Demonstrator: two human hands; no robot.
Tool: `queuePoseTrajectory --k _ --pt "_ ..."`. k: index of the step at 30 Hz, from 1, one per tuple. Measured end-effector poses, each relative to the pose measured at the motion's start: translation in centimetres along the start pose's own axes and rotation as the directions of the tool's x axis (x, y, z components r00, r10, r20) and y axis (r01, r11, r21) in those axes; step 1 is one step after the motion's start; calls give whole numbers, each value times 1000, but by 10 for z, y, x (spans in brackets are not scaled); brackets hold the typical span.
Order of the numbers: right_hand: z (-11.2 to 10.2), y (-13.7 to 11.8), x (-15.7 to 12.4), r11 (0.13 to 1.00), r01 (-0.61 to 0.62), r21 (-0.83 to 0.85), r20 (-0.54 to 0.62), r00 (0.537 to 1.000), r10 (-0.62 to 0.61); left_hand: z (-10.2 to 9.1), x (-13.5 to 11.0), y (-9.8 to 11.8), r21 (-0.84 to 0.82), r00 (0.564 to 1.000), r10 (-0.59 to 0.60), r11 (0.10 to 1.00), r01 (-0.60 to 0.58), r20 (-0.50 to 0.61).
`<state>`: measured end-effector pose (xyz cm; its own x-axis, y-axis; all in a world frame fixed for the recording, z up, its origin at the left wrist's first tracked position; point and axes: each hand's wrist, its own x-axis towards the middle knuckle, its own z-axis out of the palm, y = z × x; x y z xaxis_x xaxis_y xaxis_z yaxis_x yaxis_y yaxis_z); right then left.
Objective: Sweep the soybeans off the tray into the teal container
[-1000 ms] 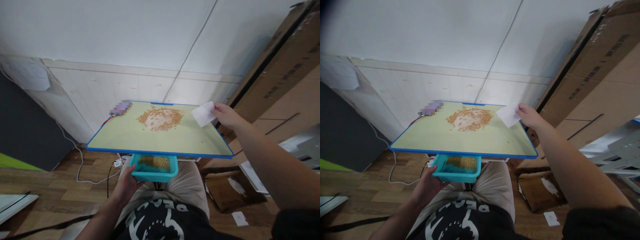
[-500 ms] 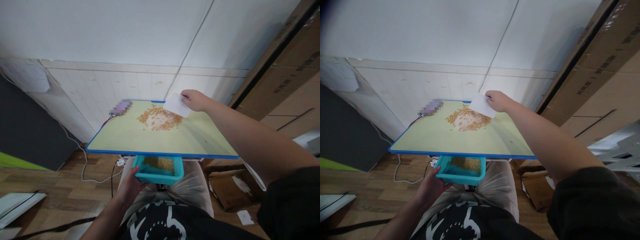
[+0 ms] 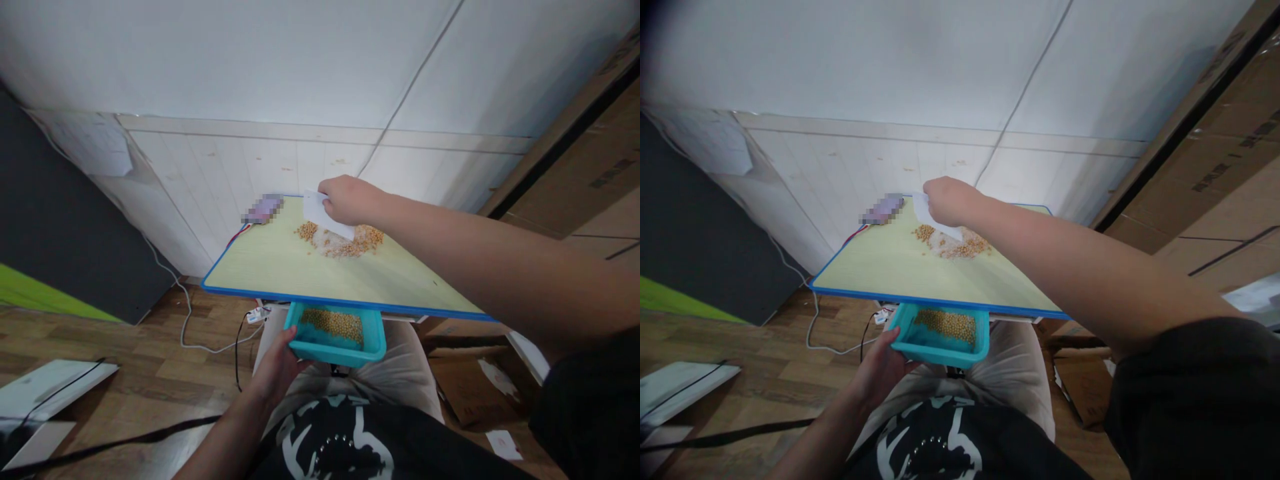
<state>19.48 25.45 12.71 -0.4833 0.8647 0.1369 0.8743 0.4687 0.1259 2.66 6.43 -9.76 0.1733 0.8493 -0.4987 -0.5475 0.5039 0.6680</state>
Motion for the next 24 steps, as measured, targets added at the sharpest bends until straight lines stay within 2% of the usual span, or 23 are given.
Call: queuePoseTrajectory --k 6,11,17,21,24 --pt "6 -24 42 988 141 -69 -79 986 -146 -13 0 -1 -15 1000 5 1000 -5 21" --pt "30 -37 81 956 250 -154 -68 963 -262 -16 1 -2 -38 1000 16 999 -15 22" --pt "61 -45 102 951 252 -176 -7 966 -258 -22 0 1 -34 1000 10 999 -9 17" --pt "68 -44 105 956 220 -193 33 975 -218 -29 1 1 -33 1000 12 999 -12 -2" --pt "70 -41 106 952 245 -186 47 970 -240 -31 2 1 -40 1000 13 999 -13 -6"
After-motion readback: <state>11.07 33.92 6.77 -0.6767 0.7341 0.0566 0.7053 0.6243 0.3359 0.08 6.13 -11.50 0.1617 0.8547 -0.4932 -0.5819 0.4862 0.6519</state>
